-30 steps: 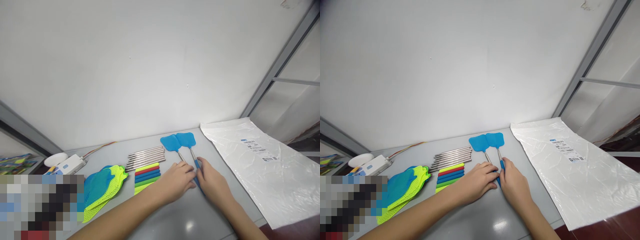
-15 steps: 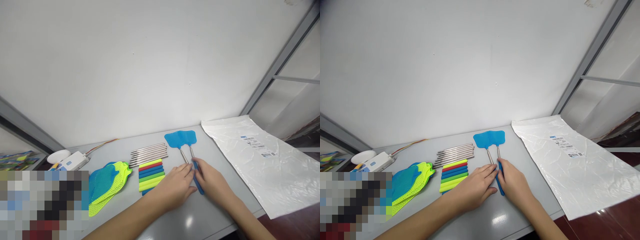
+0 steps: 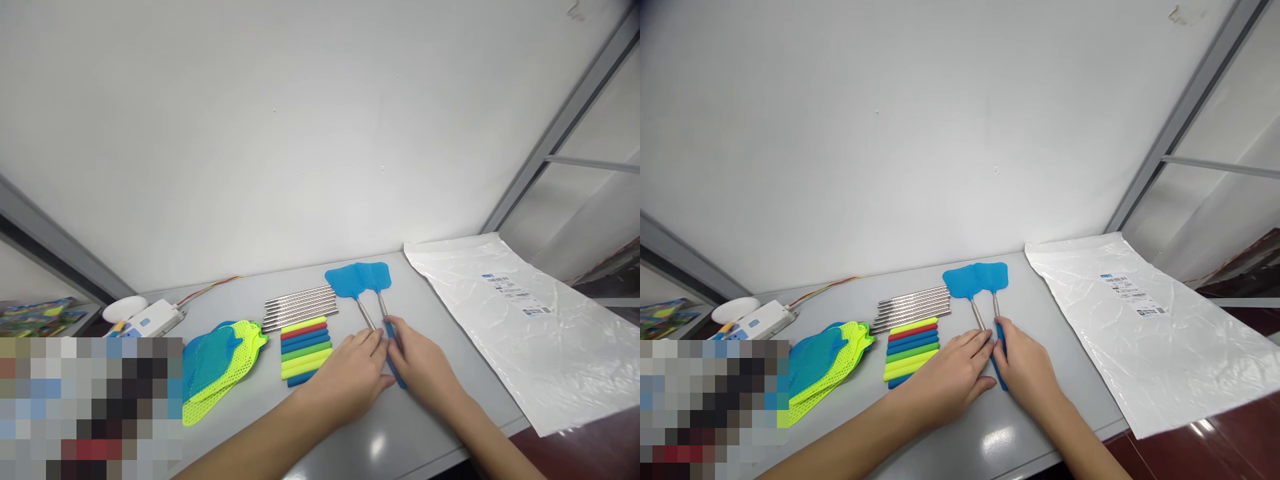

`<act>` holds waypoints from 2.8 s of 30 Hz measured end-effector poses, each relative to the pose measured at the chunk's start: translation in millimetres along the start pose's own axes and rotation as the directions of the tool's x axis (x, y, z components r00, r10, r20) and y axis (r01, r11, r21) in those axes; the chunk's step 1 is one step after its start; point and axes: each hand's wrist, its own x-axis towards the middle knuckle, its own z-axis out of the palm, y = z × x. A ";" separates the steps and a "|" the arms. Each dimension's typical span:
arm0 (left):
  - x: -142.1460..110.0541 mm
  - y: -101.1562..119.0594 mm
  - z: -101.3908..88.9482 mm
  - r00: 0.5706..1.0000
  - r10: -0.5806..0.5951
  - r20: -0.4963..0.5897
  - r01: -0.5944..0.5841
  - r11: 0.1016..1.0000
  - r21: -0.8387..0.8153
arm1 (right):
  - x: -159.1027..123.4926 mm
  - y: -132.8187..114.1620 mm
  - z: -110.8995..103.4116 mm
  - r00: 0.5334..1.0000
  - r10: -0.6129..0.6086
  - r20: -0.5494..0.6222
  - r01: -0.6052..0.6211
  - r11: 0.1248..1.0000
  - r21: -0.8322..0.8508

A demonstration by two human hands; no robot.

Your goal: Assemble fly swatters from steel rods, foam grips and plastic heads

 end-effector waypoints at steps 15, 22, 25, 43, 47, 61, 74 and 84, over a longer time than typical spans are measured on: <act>1.2 2.8 -5.0 0.999 -0.029 0.015 0.028 0.999 0.026 | -7.4 7.8 -2.9 0.999 -0.049 -0.008 0.050 0.989 0.137; 2.9 5.2 -9.6 0.998 -0.052 0.041 0.050 0.997 0.050 | -9.4 11.3 -3.5 0.998 -0.059 -0.008 0.060 0.980 0.190; 3.1 5.7 -10.0 0.998 -0.052 0.040 0.050 0.997 0.053 | -9.7 11.3 -3.4 0.998 -0.056 -0.007 0.056 0.978 0.203; -2.1 10.4 -2.3 0.999 -0.042 -0.005 0.043 0.996 0.081 | -6.4 11.0 4.4 0.999 -0.025 -0.023 0.028 0.990 0.141; -2.6 11.6 -0.4 0.999 -0.047 -0.021 0.049 0.995 0.089 | -6.4 8.8 4.8 1.000 0.004 -0.026 -0.001 0.995 0.104; -1.7 14.6 5.6 0.996 -0.067 -0.051 0.073 0.988 0.134 | -5.5 11.7 8.3 0.999 -0.005 -0.042 0.007 0.999 0.049; -10.2 9.8 -4.5 0.998 -0.066 -0.010 0.067 0.991 0.114 | -5.8 19.5 -2.2 0.998 0.009 -0.067 0.007 0.969 0.247; -25.0 27.5 -3.5 1.000 0.013 0.003 -0.013 0.996 0.091 | -6.2 19.3 0.4 0.998 -0.032 -0.058 0.042 0.985 0.168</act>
